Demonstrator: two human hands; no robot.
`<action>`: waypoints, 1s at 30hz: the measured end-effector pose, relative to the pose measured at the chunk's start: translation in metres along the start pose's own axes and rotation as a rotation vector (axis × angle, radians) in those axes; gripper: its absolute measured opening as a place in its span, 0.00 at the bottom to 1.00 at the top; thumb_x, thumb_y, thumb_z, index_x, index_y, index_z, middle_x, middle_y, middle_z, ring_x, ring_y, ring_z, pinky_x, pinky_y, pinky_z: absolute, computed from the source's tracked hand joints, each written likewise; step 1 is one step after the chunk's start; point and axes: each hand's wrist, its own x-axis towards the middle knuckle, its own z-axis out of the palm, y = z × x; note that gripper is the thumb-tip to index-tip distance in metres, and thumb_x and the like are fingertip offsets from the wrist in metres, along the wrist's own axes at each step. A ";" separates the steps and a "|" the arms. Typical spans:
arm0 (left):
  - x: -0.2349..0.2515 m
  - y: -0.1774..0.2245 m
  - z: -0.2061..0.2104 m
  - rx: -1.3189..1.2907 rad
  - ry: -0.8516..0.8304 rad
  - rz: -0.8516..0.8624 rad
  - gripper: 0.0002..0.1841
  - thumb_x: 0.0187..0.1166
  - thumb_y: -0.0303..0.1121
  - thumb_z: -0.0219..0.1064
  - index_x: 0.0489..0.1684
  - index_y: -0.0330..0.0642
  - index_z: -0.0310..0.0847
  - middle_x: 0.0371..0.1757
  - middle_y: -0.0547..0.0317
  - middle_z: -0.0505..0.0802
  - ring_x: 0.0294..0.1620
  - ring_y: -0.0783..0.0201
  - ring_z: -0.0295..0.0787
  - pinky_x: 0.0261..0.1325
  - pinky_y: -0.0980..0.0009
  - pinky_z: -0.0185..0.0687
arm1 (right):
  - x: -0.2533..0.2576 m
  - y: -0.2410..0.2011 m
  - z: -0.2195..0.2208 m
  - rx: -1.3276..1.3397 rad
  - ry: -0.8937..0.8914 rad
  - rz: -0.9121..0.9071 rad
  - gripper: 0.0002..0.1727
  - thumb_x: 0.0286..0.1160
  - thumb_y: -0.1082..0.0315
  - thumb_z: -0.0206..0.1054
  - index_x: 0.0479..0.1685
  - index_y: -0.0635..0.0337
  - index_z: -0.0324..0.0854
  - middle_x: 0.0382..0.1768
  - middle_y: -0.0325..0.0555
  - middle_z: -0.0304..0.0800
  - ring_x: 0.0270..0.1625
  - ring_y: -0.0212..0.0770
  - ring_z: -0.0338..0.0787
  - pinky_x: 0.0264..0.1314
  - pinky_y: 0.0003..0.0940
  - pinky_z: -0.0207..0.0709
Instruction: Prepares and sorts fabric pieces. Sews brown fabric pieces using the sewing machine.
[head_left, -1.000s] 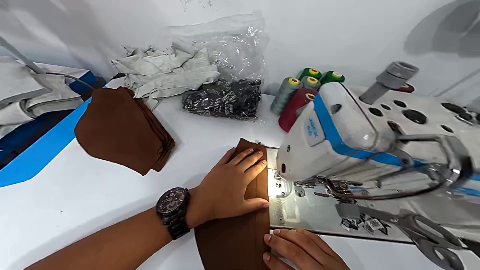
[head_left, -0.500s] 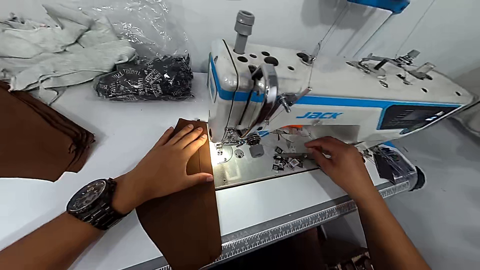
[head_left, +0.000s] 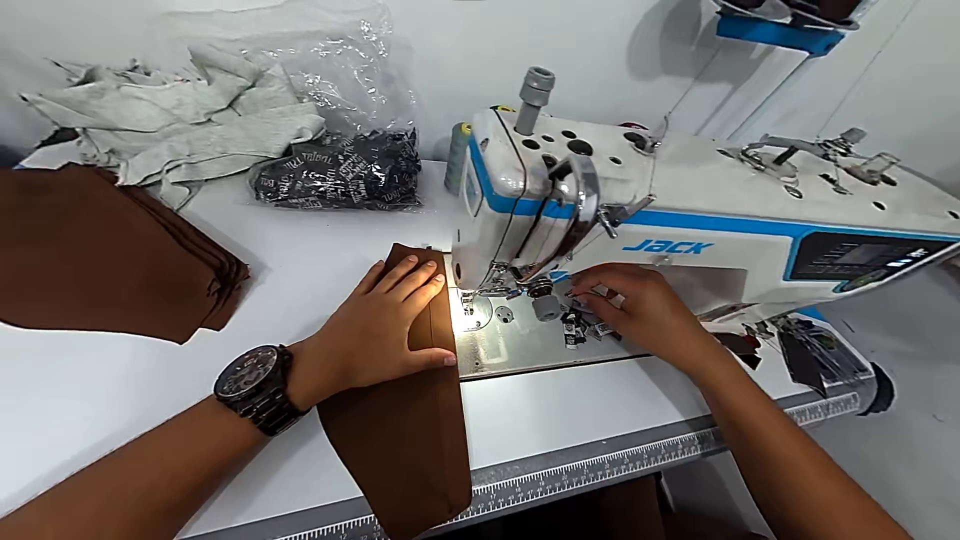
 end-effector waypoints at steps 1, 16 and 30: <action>0.000 0.000 0.000 -0.005 -0.002 0.001 0.60 0.63 0.88 0.42 0.91 0.50 0.64 0.93 0.59 0.65 0.96 0.55 0.48 0.94 0.40 0.39 | -0.001 -0.006 0.004 0.021 0.059 0.019 0.07 0.78 0.67 0.67 0.46 0.53 0.90 0.49 0.38 0.94 0.45 0.33 0.91 0.48 0.34 0.87; 0.000 0.001 0.000 0.010 -0.010 -0.006 0.61 0.62 0.88 0.41 0.91 0.51 0.64 0.94 0.61 0.64 0.97 0.55 0.48 0.94 0.42 0.40 | -0.006 0.003 0.016 0.214 0.325 0.212 0.05 0.70 0.66 0.78 0.40 0.55 0.94 0.39 0.37 0.97 0.32 0.26 0.87 0.35 0.23 0.80; -0.001 0.002 0.000 0.003 -0.010 0.000 0.60 0.64 0.87 0.42 0.91 0.50 0.63 0.94 0.59 0.63 0.97 0.55 0.47 0.94 0.41 0.39 | -0.014 -0.007 0.009 0.568 0.320 0.449 0.09 0.72 0.78 0.74 0.49 0.63 0.89 0.39 0.43 0.97 0.38 0.33 0.96 0.45 0.29 0.93</action>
